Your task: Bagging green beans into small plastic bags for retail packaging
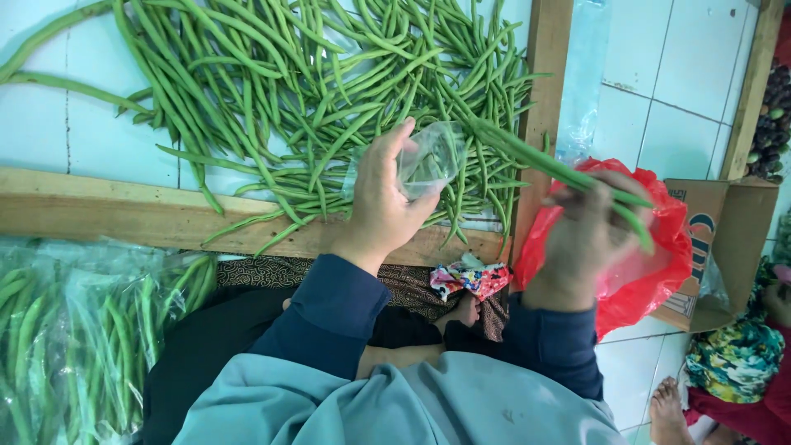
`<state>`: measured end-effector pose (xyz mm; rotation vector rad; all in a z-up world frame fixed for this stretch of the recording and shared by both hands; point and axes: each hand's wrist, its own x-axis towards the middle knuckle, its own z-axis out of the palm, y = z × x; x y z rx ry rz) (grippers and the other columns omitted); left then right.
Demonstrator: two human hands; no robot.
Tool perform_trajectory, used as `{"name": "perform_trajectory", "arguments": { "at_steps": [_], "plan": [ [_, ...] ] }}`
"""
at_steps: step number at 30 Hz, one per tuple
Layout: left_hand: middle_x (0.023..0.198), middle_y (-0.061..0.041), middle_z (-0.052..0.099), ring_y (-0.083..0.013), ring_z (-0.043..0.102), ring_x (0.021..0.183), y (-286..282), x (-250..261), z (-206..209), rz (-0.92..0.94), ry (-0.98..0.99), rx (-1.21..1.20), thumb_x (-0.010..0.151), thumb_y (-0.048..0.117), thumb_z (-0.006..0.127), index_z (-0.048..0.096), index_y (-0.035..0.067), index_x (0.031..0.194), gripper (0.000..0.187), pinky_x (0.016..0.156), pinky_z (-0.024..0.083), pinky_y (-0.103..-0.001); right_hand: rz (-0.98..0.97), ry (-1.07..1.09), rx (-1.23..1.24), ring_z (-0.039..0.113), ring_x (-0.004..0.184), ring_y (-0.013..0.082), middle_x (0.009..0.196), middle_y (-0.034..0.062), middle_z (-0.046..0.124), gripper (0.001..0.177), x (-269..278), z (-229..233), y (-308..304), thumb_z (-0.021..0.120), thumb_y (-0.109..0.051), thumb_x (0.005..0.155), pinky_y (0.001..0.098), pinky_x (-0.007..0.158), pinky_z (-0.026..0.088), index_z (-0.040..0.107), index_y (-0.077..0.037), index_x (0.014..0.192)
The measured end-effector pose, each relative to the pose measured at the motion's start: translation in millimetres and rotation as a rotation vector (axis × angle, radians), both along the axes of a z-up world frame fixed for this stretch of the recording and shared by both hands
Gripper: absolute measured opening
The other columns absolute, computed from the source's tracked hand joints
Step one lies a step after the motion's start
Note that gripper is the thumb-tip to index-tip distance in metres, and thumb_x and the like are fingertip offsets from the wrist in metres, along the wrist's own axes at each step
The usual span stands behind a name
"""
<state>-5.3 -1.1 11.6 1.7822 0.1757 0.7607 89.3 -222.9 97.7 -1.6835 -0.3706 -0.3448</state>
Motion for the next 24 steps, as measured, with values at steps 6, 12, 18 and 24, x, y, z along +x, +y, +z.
{"name": "perform_trajectory", "arguments": {
  "at_steps": [6,12,18,24],
  "plan": [
    [0.123,-0.009,0.064,-0.0285,0.06,0.122,-3.3,0.8,-9.0,-0.021,0.082,-0.02,0.081,0.014,0.092,0.031,0.015,0.156,0.097,0.115,0.044,-0.052,0.107,-0.209,0.136,0.054,0.065,0.0106,0.098,0.0035,0.063,0.011,-12.8,80.6,-16.4,0.065,-0.026,0.113,0.0279,0.057,0.052,0.064,-0.016,0.108],
    [0.128,-0.008,0.061,-0.0282,0.058,0.127,-5.2,0.1,-13.6,-0.057,0.092,0.018,0.083,0.019,0.091,0.026,0.019,0.159,0.1,0.12,0.042,-0.054,0.249,-0.188,0.002,0.061,0.079,0.023,0.1,0.0115,0.057,0.02,-6.5,93.3,11.5,0.066,-0.025,0.109,0.0372,0.054,0.058,0.056,-0.008,0.111],
    [0.128,-0.009,0.063,-0.0294,0.06,0.125,-6.4,2.8,-14.0,-0.068,0.001,0.052,0.08,0.015,0.093,0.029,0.014,0.157,0.101,0.12,0.043,-0.056,0.521,0.113,-0.036,0.068,0.067,0.0223,0.099,0.0173,0.06,0.016,4.4,86.1,62.3,0.06,-0.014,0.109,0.0296,0.051,0.062,0.055,0.0,0.113],
    [0.122,-0.006,0.064,-0.0264,0.061,0.121,-4.1,4.3,-11.7,-0.082,-0.008,0.054,0.086,0.026,0.092,0.028,0.016,0.157,0.096,0.116,0.045,-0.053,0.676,0.348,-0.25,0.074,0.077,0.0254,0.114,0.0232,0.064,0.03,-1.9,68.1,82.1,0.064,0.003,0.1,0.0316,0.07,0.067,0.05,0.003,0.127]
  ]
}}
